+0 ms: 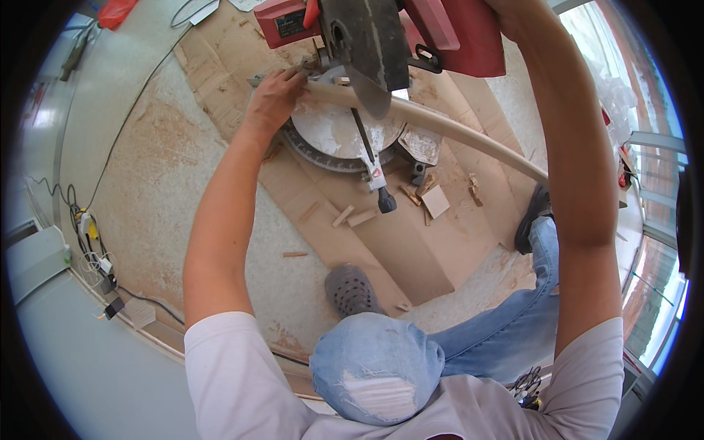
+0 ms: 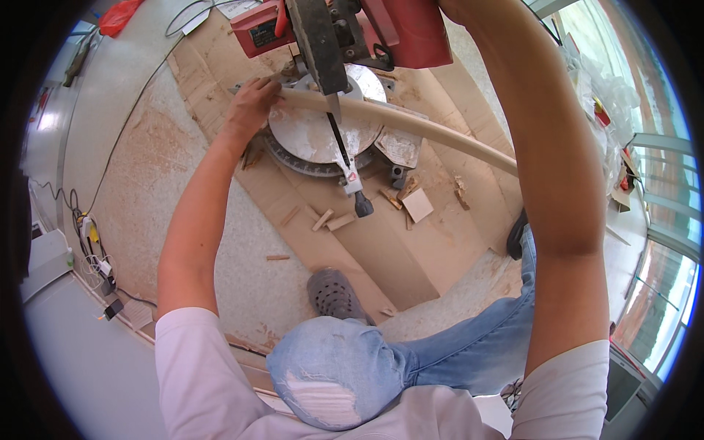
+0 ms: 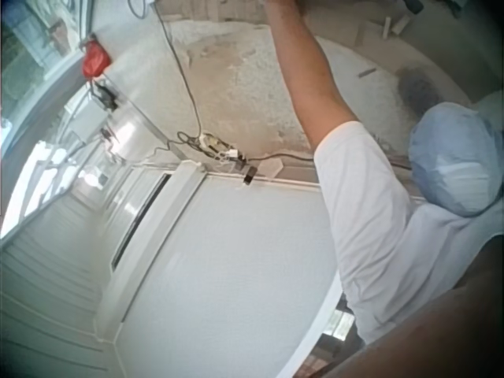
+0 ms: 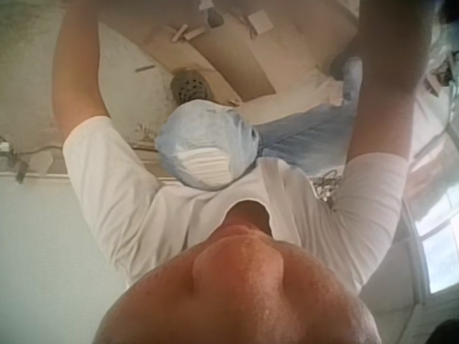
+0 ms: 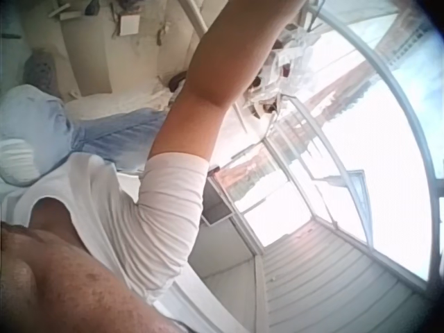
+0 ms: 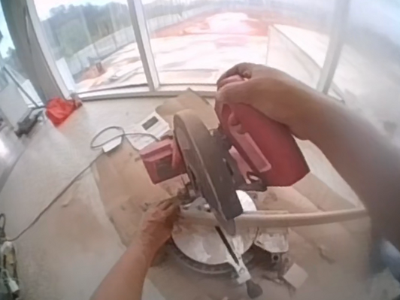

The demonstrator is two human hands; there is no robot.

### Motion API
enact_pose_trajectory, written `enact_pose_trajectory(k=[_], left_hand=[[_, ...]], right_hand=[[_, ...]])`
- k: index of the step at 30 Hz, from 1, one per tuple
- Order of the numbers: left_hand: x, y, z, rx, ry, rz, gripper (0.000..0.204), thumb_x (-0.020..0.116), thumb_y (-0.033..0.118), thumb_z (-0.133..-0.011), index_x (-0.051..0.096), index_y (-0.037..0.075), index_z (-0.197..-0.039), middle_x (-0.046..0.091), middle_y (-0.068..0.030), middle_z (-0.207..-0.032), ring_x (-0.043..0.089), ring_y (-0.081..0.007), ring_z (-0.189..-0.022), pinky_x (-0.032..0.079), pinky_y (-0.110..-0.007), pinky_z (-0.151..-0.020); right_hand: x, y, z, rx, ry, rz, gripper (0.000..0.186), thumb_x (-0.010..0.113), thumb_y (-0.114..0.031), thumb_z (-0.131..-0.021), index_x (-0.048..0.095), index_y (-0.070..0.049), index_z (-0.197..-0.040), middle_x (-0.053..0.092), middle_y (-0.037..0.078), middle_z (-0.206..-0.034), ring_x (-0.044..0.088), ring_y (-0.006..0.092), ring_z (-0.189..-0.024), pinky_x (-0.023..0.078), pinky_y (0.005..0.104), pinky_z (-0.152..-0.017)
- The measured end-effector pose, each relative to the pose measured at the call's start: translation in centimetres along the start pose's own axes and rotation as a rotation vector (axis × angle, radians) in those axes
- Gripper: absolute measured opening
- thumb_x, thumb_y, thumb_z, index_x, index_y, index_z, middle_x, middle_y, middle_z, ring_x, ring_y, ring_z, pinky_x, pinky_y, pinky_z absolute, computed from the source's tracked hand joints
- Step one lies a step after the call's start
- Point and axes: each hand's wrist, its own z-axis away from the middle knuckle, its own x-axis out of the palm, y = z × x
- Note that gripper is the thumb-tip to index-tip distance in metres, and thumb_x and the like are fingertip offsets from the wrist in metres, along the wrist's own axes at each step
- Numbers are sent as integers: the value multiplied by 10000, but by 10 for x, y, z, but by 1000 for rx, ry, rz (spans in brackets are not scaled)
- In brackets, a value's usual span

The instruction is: The person sits on the floor and uses a miter saw to cut a long wooden trim piece into smaller sections. They then walk to a wall, fit one of the cut pieces into a corner, and return to the saw to cut additional pieces.

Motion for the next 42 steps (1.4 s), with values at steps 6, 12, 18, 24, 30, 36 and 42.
enact_pose_trajectory(k=[6, 12, 18, 24, 30, 36, 42], left_hand=[[1, 4, 7, 9, 71, -86, 175, 731, 162, -826, 633, 88, -951, 634, -84, -938, 626, -304, -943, 499, -410, -872], [4, 3, 6, 13, 74, -37, 164, 721, 162, -848, 628, 68, -944, 622, -108, -941, 615, -329, -958, 495, -426, -886], [7, 5, 3, 27, 90, -90, 171, 734, 163, -821, 634, 91, -939, 632, -64, -959, 628, -286, -942, 495, -397, -868], [5, 1, 7, 25, 81, -108, 169, 734, 163, -826, 633, 90, -940, 632, -76, -949, 627, -297, -939, 494, -410, -863], [4, 4, 5, 21, 76, -107, 160, 736, 172, -818, 635, 97, -917, 628, -69, -944, 631, -281, -950, 491, -400, -860], [4, 6, 5, 6, 69, -78, 171, 742, 173, -813, 638, 92, -921, 626, -74, -933, 628, -291, -951, 489, -413, -865], [1, 6, 4, 17, 80, -65, 176, 746, 148, -809, 638, 85, -934, 625, -90, -921, 628, -309, -932, 496, -419, -867]], right_hand=[[-2, 17, -21, 17, -19, -17, 345, 652, -148, -915, 570, 31, -1198, 698, 118, -960, 672, 170, -792, 580, 310, -722], [3, 10, -4, -27, -15, -46, 351, 648, -161, -925, 576, 27, -1214, 704, 120, -978, 682, 178, -810, 586, 317, -722], [8, 0, -4, 92, 105, 37, 416, 663, -194, -922, 568, 32, -1258, 696, 125, -1021, 685, 186, -848, 592, 317, -737], [9, 7, 15, -42, 33, 16, 457, 683, -213, -907, 565, 32, -1274, 679, 142, -1058, 681, 195, -877, 590, 322, -759], [13, 7, 32, -27, 82, -26, 442, 700, -218, -916, 567, 8, -1271, 669, 136, -1062, 668, 191, -889, 582, 319, -780], [22, 8, 57, 25, 182, -22, 409, 714, -213, -932, 562, -3, -1248, 667, 109, -1061, 660, 165, -884, 572, 310, -758], [21, 49, 81, -6, 248, 11, 372, 722, -295, -952, 645, -58, -1229, 700, 54, -963, 619, 80, -745, 526, 248, -667]])
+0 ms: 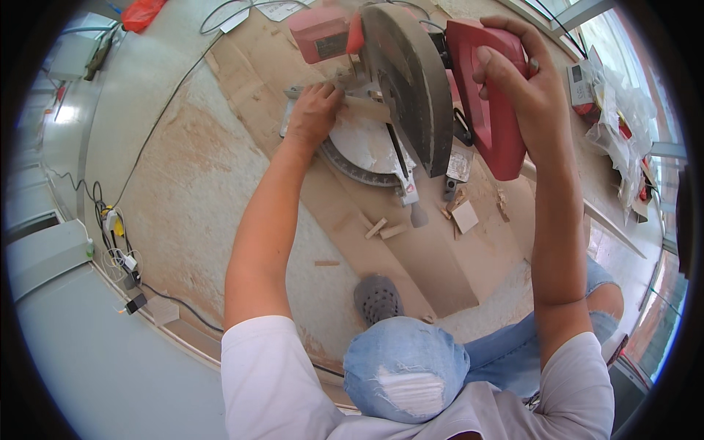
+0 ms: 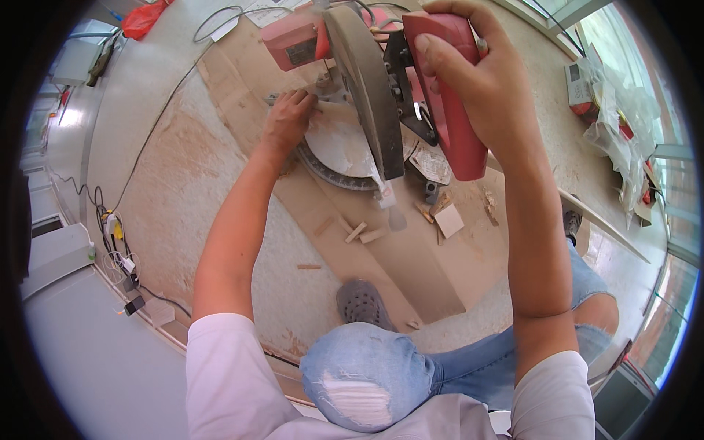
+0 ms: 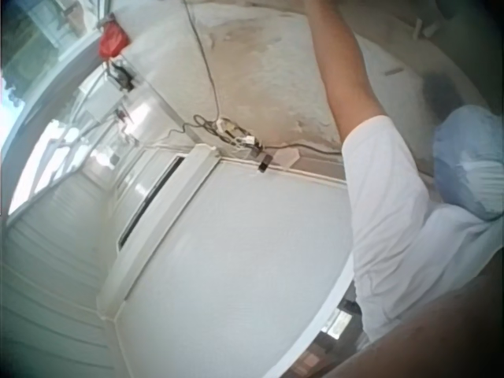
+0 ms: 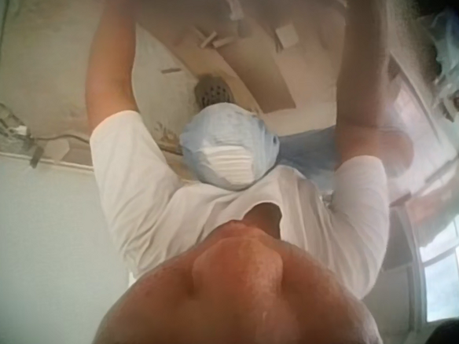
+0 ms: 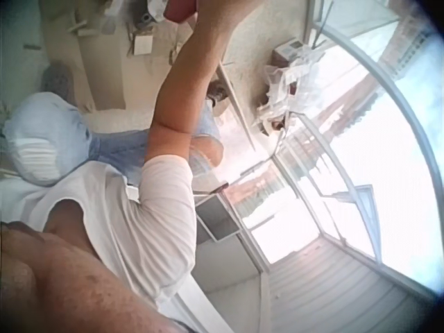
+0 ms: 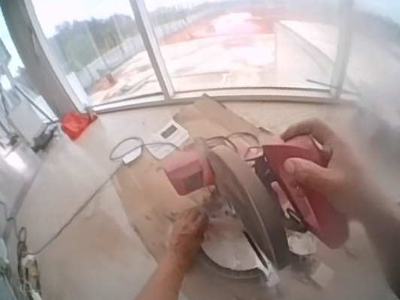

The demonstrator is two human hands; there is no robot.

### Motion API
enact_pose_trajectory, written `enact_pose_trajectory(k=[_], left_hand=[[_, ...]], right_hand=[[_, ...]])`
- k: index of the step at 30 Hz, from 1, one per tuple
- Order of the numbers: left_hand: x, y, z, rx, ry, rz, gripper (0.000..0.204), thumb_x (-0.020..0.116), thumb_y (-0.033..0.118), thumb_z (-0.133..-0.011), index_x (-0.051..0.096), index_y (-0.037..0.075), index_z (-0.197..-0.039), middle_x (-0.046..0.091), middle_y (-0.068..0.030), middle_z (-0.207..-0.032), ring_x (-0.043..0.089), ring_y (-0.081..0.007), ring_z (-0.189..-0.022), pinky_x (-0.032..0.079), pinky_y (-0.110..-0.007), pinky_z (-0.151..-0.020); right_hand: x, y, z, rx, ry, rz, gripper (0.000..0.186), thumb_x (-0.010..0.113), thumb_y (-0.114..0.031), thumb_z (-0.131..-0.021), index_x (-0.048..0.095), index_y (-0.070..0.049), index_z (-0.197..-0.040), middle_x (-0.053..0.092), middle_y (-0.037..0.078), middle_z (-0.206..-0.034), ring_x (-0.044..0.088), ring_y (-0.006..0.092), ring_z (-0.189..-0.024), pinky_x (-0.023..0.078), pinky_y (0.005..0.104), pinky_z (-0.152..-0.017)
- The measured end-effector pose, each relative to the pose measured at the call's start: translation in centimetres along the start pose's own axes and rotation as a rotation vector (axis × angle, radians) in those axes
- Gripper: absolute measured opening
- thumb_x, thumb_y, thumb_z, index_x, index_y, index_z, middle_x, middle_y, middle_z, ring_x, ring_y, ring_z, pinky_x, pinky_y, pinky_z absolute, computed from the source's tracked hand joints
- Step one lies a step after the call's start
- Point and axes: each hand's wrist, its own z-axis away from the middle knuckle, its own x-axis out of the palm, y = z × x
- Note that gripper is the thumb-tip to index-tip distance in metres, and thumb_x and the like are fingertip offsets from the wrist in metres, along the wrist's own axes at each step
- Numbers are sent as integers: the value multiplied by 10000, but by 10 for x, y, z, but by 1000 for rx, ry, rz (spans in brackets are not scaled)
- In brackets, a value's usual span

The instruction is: The person sits on the floor and uses a miter saw to cut a long wooden trim piece into smaller sections. They then walk to a wall, fit one of the cut pieces into a corner, and return to the saw to cut additional pieces.

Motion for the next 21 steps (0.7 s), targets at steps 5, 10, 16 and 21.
enact_pose_trajectory(k=[5, 10, 16, 21], left_hand=[[1, -1, 3, -13, 3, 32, 162, 708, 126, -794, 641, 81, -935, 615, -99, -933, 619, -320, -959, 488, -434, -867], [-1, 0, 3, 6, 11, 21, 156, 692, 128, -806, 648, 76, -947, 621, -102, -935, 619, -321, -963, 486, -442, -880], [-3, 3, 3, -18, -27, 14, 204, 632, 48, -777, 643, 70, -980, 625, -112, -963, 607, -336, -981, 479, -437, -899], [-1, 2, 5, -33, -34, 32, 195, 626, 51, -791, 645, 72, -984, 626, -103, -963, 609, -319, -993, 476, -427, -912]], right_hand=[[0, 12, 35, 48, 40, -9, 417, 712, -153, -929, 582, -63, -1314, 676, 82, -1045, 658, 115, -855, 558, 267, -749], [2, 31, 58, 17, 97, -1, 406, 682, -59, -925, 565, -38, -1313, 652, 91, -1069, 665, 127, -867, 566, 282, -757], [1, 56, 81, -25, 123, 65, 393, 653, -3, -927, 539, -30, -1303, 627, 96, -1106, 663, 140, -876, 563, 290, -790], [0, 70, 99, 8, 112, 30, 390, 713, -37, -894, 580, -56, -1261, 598, 64, -1240, 580, 166, -1126, 490, 315, -963]])
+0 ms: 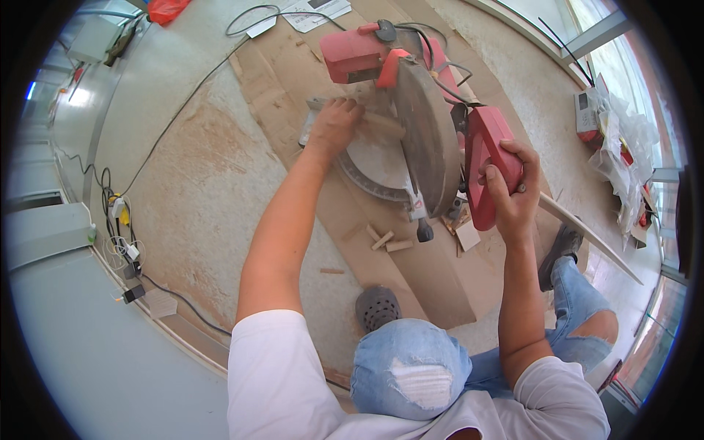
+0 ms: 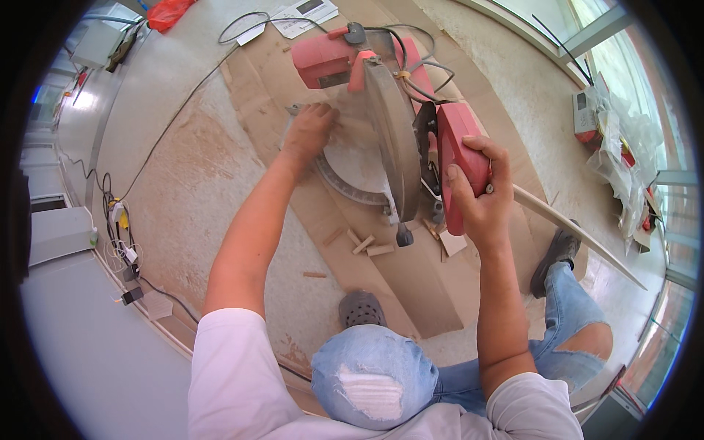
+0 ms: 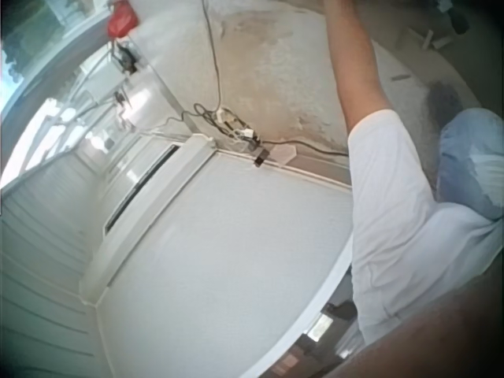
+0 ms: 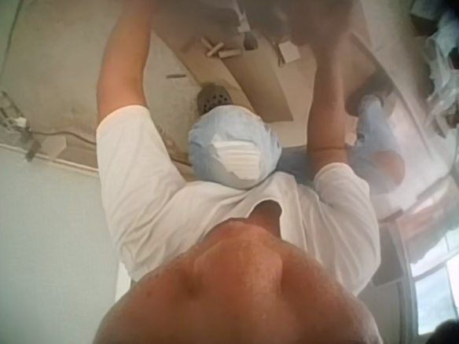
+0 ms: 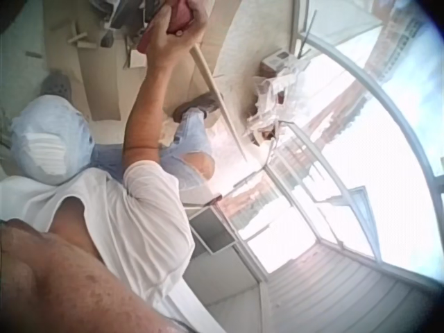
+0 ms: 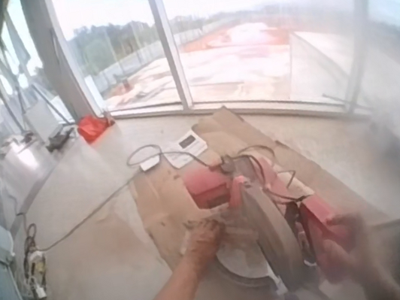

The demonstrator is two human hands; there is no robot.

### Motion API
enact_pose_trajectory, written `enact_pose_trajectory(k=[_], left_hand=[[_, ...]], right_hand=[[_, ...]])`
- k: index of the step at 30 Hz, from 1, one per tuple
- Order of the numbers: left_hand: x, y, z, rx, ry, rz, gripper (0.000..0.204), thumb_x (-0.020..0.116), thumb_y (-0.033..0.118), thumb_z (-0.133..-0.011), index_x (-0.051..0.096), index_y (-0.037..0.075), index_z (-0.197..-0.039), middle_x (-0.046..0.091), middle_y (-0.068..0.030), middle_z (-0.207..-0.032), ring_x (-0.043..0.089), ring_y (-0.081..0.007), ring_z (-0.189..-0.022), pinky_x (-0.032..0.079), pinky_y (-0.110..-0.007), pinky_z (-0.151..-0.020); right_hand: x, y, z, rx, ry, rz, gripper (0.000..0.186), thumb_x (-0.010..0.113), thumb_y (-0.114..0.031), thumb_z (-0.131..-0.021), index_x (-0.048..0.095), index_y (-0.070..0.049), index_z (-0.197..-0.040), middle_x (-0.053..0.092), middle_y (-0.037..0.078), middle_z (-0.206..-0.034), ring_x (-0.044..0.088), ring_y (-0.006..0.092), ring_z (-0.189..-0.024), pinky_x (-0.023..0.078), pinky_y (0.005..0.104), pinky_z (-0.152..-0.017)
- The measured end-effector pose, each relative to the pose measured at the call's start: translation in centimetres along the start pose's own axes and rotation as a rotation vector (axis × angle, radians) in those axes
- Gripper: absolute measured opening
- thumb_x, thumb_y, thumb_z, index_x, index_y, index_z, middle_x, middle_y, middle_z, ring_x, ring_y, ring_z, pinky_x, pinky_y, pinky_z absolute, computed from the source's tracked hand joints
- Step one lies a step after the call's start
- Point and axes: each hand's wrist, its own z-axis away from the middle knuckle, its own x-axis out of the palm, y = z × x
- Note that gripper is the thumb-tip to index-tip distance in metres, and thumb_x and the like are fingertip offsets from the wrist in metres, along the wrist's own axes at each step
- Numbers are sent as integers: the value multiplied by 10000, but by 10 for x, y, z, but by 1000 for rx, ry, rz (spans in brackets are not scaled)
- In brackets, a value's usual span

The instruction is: The person sits on the floor and uses a miter saw to cut a long wooden trim piece into smaller sections. They then walk to a wall, fit one of the cut pieces into a corner, and return to the saw to cut additional pieces.

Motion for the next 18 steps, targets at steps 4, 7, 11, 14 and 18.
enact_pose_trajectory(k=[4, 7, 11, 14, 18], left_hand=[[-1, 3, -3, 13, 9, 5, 184, 646, 66, -800, 647, 77, -983, 626, -99, -959, 616, -312, -999, 478, -423, -916], [0, -3, -2, 10, -15, -7, 154, 662, 89, -818, 649, 78, -971, 625, -103, -955, 617, -316, -999, 478, -424, -919], [5, -12, -3, 6, -45, 55, 137, 685, 135, -855, 660, 70, -973, 637, -113, -968, 618, -342, -1007, 491, -432, -899], [-5, -20, 5, -128, -15, 88, 156, 693, 153, -879, 674, 58, -1001, 659, -126, -1042, 620, -375, -1031, 504, -447, -866], [-64, -39, 33, -299, -19, 290, 165, 702, 195, -894, 699, 55, -980, 678, -116, -930, 653, -339, -906, 516, -418, -795]], right_hand=[[-2, 13, 11, -37, 13, -9, 388, 716, -47, -896, 582, -61, -1259, 598, 65, -1239, 567, 165, -1152, 470, 322, -993], [1, 1, -1, -13, 2, -8, 396, 726, -76, -904, 579, -61, -1271, 609, 69, -1228, 587, 151, -1110, 489, 311, -958], [4, -59, -67, 51, -102, -62, 431, 733, -188, -924, 581, -52, -1304, 672, 84, -1079, 662, 125, -926, 551, 279, -790], [6, -86, -140, 39, -263, -19, 471, 721, -263, -928, 580, -59, -1328, 689, 89, -1005, 672, 123, -873, 566, 281, -758], [29, -105, -221, 34, -340, 31, 417, 667, -330, -962, 619, -41, -1260, 705, 101, -951, 671, 151, -770, 566, 295, -691]])
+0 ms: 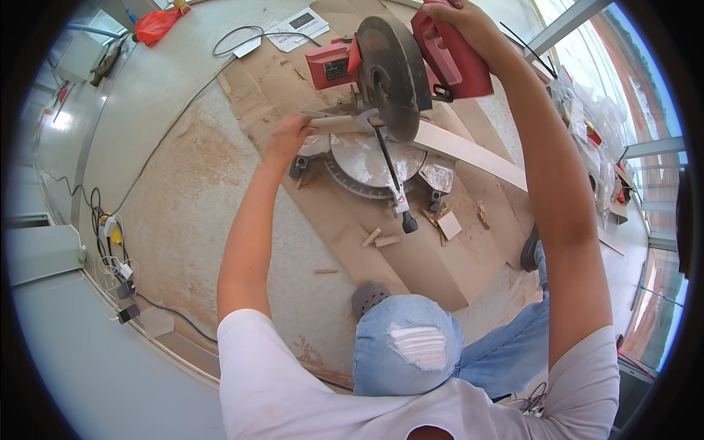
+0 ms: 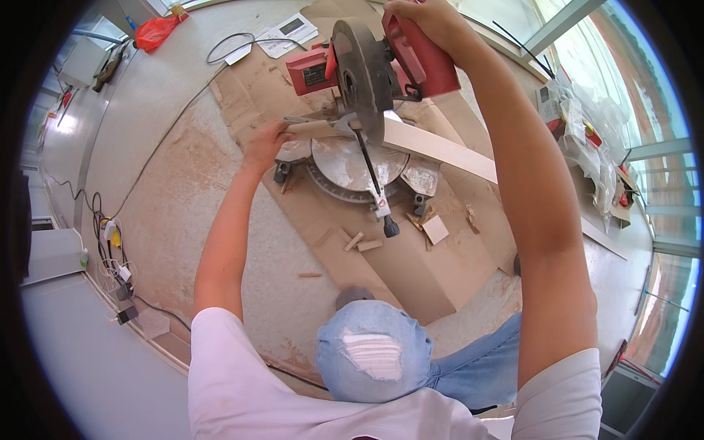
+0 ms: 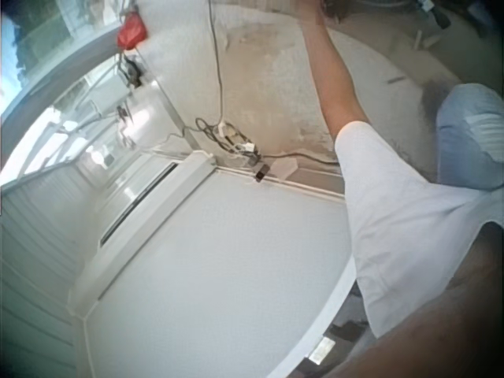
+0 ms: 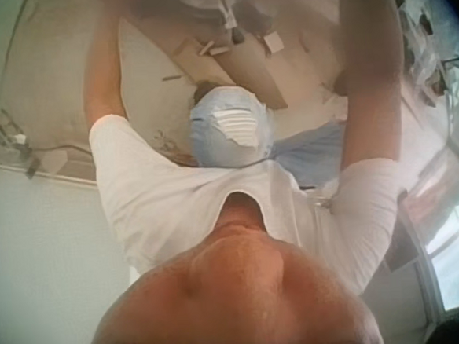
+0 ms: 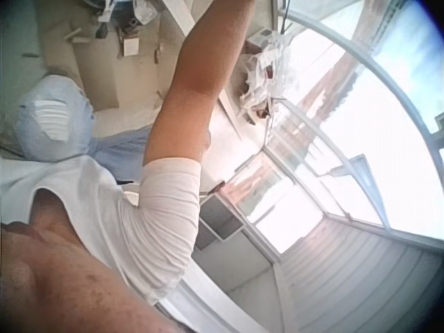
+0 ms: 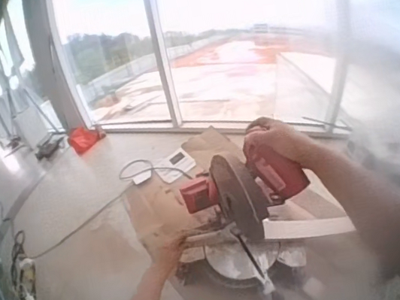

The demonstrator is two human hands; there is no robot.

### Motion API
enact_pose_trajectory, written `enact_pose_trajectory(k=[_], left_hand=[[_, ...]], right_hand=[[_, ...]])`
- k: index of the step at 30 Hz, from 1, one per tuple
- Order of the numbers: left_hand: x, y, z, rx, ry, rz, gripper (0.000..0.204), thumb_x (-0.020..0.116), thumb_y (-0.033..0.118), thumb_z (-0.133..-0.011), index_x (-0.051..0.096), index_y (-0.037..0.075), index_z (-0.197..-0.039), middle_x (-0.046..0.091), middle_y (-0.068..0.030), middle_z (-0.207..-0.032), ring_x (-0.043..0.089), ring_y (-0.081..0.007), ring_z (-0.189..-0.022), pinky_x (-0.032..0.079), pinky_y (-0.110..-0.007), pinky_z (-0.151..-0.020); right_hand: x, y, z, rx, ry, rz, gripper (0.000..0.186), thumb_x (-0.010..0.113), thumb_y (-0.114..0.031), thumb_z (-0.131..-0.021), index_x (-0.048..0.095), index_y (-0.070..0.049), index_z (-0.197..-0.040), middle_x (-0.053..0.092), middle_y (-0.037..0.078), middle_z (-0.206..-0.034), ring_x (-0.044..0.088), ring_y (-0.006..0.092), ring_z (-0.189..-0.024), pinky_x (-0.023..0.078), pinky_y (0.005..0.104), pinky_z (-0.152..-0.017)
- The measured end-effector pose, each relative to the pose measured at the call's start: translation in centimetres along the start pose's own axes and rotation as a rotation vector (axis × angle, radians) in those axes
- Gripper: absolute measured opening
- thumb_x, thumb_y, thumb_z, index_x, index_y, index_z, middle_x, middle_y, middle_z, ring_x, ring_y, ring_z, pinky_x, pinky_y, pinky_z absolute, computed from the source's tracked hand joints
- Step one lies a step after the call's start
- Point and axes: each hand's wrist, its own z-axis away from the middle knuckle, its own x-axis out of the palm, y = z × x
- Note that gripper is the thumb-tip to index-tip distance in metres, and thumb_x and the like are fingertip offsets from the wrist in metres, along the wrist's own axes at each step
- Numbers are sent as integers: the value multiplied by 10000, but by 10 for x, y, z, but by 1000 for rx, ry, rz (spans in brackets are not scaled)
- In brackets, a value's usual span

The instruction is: The person sits on the floor and uses a miter saw to cut a long wooden trim piece into smaller sections. They then walk to a wall, fit one of the cut pieces into a corner, and return to the saw to cut additional pieces.

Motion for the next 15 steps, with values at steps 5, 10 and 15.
enact_pose_trajectory(k=[5, 10, 15], left_hand=[[-102, 24, 51, -424, -171, 310, 342, 703, 312, -942, 718, 14, -1110, 721, -101, -960, 635, -208, -888, 490, -351, -818], [-178, 72, 72, -469, -194, 308, 403, 681, 379, -962, 718, 7, -1114, 685, -32, -907, 595, -136, -888, 471, -311, -812], [-213, 121, 68, -431, -229, 190, 404, 682, 386, -961, 722, 12, -1108, 710, -76, -930, 616, -165, -890, 477, -329, -815]], right_hand=[[2, -21, -48, 101, 45, 87, 239, 621, -172, -975, 687, 17, -1104, 707, 131, -892, 687, 227, -760, 585, 363, -699], [0, -11, -75, 135, -19, 58, 261, 639, -206, -969, 706, 28, -1066, 717, 143, -914, 703, 243, -768, 590, 378, -698], [-8, 8, -87, 77, -37, 36, 273, 640, -215, -965, 717, 27, -1066, 725, 155, -941, 711, 240, -786, 593, 388, -721]])
